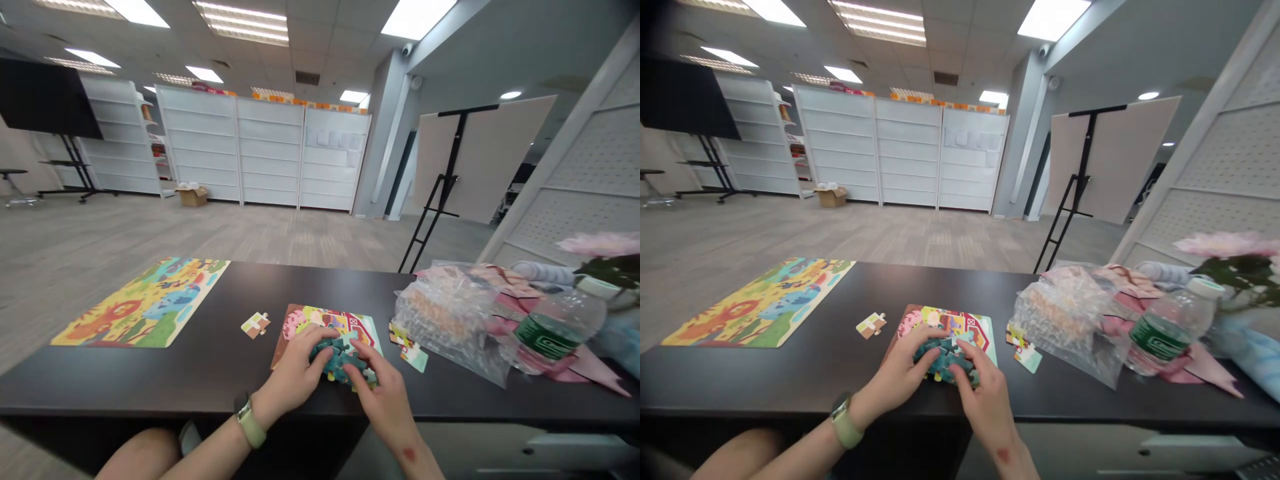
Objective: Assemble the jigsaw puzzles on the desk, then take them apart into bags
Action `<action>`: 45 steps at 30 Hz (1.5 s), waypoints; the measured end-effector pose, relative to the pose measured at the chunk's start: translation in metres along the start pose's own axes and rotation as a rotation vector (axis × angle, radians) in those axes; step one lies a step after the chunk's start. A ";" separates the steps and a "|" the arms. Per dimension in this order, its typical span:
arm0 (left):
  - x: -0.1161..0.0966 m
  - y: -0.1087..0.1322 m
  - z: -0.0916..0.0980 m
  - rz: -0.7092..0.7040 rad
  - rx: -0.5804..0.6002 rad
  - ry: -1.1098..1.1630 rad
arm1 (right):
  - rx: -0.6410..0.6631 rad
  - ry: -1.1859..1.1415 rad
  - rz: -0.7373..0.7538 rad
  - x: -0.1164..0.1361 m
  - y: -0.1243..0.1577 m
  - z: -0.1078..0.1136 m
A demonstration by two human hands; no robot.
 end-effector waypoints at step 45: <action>0.007 0.001 -0.004 0.054 0.036 -0.130 | 0.246 -0.266 -0.288 -0.006 -0.012 0.001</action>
Point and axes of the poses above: each hand's wrist, its own y-axis away from the middle knuckle, its own z-axis out of the back of the hand, x = y × z, the point moved 5 cm from there along -y, towards the middle knuckle, and after that the axes turned 15 degrees about -z, right-handed, at the moved point
